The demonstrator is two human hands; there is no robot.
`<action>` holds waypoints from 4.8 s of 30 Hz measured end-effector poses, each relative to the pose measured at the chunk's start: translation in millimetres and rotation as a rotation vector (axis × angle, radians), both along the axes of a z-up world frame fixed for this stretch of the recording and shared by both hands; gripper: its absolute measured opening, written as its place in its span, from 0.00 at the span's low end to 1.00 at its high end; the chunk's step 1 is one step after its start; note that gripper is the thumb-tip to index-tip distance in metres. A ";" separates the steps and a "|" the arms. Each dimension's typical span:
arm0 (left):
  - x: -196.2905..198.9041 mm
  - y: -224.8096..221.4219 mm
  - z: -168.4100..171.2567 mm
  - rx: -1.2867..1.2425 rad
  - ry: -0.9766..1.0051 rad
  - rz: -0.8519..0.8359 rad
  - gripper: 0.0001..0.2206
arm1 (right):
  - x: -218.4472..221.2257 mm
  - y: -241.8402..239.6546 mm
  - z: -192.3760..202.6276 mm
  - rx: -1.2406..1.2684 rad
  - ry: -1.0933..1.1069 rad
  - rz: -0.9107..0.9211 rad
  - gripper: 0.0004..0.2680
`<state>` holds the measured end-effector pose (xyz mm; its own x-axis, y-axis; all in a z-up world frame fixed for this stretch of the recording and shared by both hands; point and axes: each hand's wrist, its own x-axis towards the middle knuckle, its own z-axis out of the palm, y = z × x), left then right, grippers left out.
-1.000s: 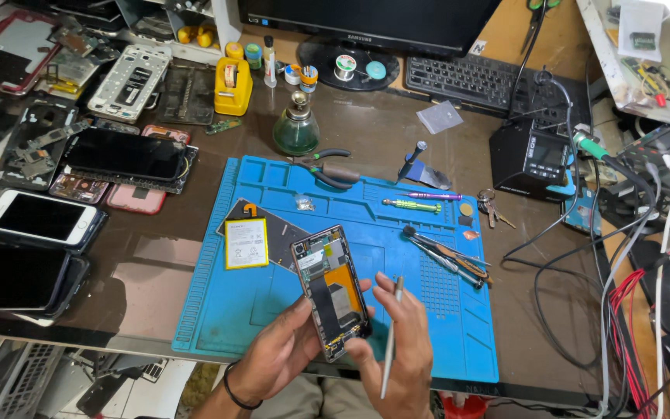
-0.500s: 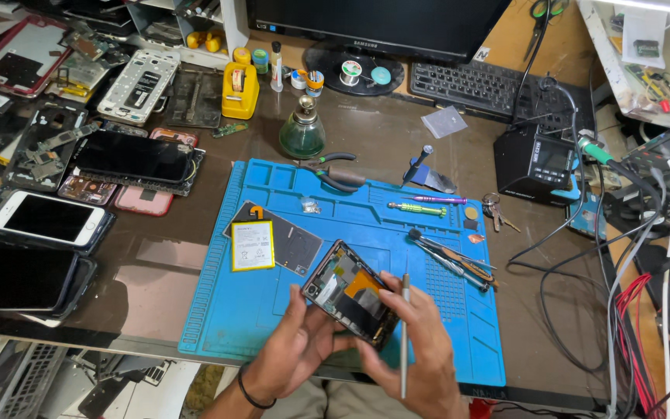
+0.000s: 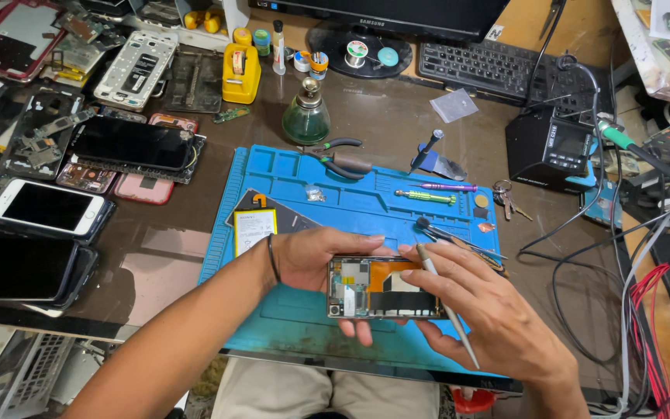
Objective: The person is repairing a disassembled smartphone on a blue workbench mat. They use a small white tool to clean the internal components and then use their fingers to peel back and reposition a black ribbon cable and a yellow battery connector.
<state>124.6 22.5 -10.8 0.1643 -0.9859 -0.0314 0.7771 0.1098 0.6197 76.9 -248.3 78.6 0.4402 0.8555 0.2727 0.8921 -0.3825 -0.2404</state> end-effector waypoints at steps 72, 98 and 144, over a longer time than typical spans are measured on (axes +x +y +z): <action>2.4 -31.4 -22.2 -0.196 0.261 1.176 0.38 | -14.9 -8.8 -77.8 -0.250 -0.208 -0.250 0.15; -0.2 -41.6 -32.7 -0.196 0.358 1.031 0.37 | -16.5 -2.3 -72.5 -0.072 -0.138 -0.318 0.09; -1.5 -49.3 -35.9 -0.023 0.322 1.046 0.38 | -4.0 84.1 -74.4 0.176 -0.591 -0.349 0.06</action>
<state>123.0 -26.8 -46.7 0.9079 -0.3649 -0.2064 0.4184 0.8185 0.3937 72.9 -164.2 4.3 0.4161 0.6125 0.6721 0.7248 -0.6697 0.1616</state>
